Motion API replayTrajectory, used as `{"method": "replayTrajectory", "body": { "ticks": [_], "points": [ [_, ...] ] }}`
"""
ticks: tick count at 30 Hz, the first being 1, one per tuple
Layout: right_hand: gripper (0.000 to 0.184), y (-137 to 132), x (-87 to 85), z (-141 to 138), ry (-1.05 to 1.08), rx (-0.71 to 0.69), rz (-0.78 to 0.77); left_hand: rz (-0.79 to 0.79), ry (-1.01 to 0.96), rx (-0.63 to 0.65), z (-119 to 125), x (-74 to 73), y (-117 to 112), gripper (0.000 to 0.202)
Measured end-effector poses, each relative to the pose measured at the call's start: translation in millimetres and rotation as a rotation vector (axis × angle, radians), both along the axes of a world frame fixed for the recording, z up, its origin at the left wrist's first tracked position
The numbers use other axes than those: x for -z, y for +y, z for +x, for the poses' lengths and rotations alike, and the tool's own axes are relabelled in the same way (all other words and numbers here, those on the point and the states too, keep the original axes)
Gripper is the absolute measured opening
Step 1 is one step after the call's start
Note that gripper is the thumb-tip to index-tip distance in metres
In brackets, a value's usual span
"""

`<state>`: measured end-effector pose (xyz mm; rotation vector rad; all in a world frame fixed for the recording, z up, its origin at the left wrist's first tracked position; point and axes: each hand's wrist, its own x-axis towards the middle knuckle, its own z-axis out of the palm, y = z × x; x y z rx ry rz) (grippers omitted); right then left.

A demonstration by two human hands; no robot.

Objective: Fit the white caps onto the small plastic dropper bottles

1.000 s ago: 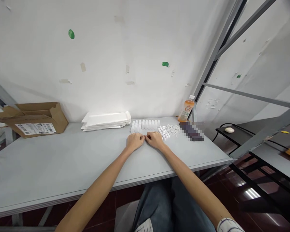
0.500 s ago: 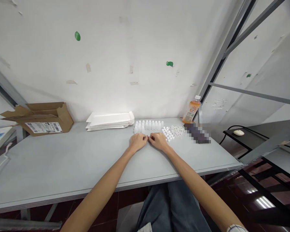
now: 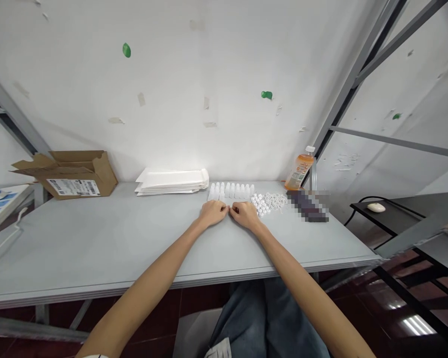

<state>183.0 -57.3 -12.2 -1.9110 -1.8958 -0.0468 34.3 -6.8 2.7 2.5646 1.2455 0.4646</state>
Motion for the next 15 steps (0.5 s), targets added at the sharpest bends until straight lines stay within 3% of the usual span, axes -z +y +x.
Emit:
{"method": "replayTrajectory", "body": {
  "ticks": [15],
  "points": [
    [0.024, 0.0, -3.3, 0.2, 0.051, 0.022, -0.026, 0.002, -0.032, 0.048, -1.1, -1.3, 2.2, 0.039]
  ]
}}
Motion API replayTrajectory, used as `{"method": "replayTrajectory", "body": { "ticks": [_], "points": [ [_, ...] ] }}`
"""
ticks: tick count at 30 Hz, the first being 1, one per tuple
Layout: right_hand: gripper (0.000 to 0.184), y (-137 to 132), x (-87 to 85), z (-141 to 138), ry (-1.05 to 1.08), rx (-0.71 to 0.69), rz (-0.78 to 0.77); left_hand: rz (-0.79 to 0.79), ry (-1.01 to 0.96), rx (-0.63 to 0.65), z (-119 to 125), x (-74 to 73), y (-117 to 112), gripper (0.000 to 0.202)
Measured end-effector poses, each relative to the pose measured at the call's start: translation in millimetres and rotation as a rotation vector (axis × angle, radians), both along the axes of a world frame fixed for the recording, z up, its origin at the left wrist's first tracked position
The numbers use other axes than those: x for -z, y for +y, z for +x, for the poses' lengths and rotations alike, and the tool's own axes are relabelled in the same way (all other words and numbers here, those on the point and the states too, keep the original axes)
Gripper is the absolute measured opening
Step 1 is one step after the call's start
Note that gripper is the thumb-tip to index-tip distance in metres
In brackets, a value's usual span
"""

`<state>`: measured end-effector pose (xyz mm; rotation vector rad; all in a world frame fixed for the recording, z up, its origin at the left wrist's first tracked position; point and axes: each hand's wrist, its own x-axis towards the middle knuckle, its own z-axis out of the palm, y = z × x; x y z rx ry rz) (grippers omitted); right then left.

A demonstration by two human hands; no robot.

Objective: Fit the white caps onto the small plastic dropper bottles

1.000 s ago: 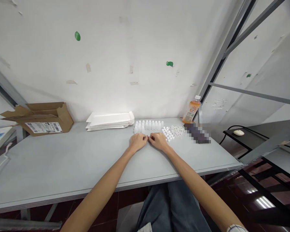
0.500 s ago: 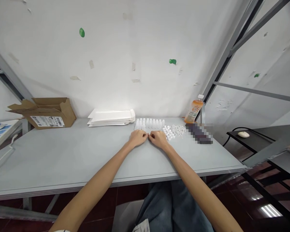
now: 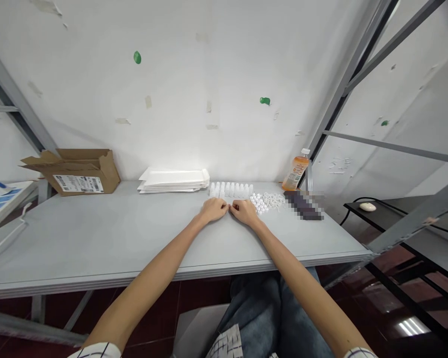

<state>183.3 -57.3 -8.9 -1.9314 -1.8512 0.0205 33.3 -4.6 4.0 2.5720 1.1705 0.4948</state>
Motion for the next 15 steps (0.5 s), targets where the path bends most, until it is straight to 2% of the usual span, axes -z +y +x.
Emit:
{"method": "replayTrajectory", "body": {
  "ticks": [6, 11, 13, 15],
  "points": [
    [0.026, -1, -0.5, 0, 0.011, 0.002, 0.004, -0.011, -0.047, 0.024, 0, -2.2, 0, 0.039],
    [0.028, -1, -1.9, 1, 0.062, -0.005, 0.009, -0.024, -0.154, 0.043, -16, -23.4, 9, 0.042],
    [0.027, -1, -2.4, 1, 0.066, -0.004, 0.01, -0.02, -0.312, 0.012, -27, -31.8, 14, 0.035],
    [0.027, -1, -2.5, 2, 0.067, -0.01, 0.011, -0.014, -0.298, -0.028, -36, -35.8, 18, 0.026]
  ]
}}
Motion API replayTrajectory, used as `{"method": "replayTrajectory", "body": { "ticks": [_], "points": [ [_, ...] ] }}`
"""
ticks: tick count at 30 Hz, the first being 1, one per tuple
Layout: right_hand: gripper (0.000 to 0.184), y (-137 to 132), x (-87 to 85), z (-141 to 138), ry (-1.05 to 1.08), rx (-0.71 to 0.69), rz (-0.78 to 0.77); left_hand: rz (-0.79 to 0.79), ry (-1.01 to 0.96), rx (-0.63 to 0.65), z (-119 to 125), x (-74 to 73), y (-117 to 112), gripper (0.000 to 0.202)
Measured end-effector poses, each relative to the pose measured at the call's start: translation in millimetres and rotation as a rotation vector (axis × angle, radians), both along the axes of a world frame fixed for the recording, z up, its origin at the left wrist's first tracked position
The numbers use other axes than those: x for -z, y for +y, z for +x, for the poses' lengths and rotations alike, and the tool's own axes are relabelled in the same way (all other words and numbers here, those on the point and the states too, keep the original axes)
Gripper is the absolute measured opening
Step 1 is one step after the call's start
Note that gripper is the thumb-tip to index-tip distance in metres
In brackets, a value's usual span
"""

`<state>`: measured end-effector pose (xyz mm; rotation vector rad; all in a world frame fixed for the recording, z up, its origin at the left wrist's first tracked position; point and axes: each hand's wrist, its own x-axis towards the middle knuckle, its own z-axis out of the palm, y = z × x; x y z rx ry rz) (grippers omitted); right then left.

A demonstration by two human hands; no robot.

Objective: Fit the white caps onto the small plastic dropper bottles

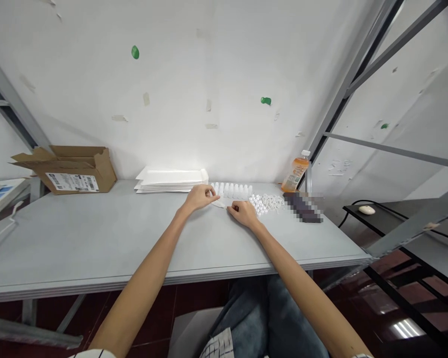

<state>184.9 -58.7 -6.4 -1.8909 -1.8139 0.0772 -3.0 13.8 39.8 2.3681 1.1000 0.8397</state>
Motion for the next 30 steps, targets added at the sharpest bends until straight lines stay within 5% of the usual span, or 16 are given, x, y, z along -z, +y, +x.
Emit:
{"method": "replayTrajectory", "body": {
  "ticks": [8, 17, 23, 27, 30],
  "points": [
    [0.027, -1, -2.3, 2, 0.022, -0.038, -0.002, 0.099, 0.462, 0.049, 6, 17.2, -5, 0.049],
    [0.028, -4, -7.8, 3, -0.026, -0.033, 0.162, 0.189, 0.552, -0.021, 16, 18.3, -12, 0.035],
    [0.035, -6, -27.0, 46, 0.058, 0.371, 0.521, 0.227, 0.467, -0.002, 15, 16.7, -18, 0.025],
    [0.03, -15, -28.0, 98, 0.082, 0.619, 0.529, 0.196, 0.424, 0.003, 18, 17.3, -20, 0.021],
    [0.023, -24, -20.2, 132, 0.104, 0.681, 0.429, 0.165, 0.37, -0.006, 20, 18.6, -19, 0.027]
  ]
}}
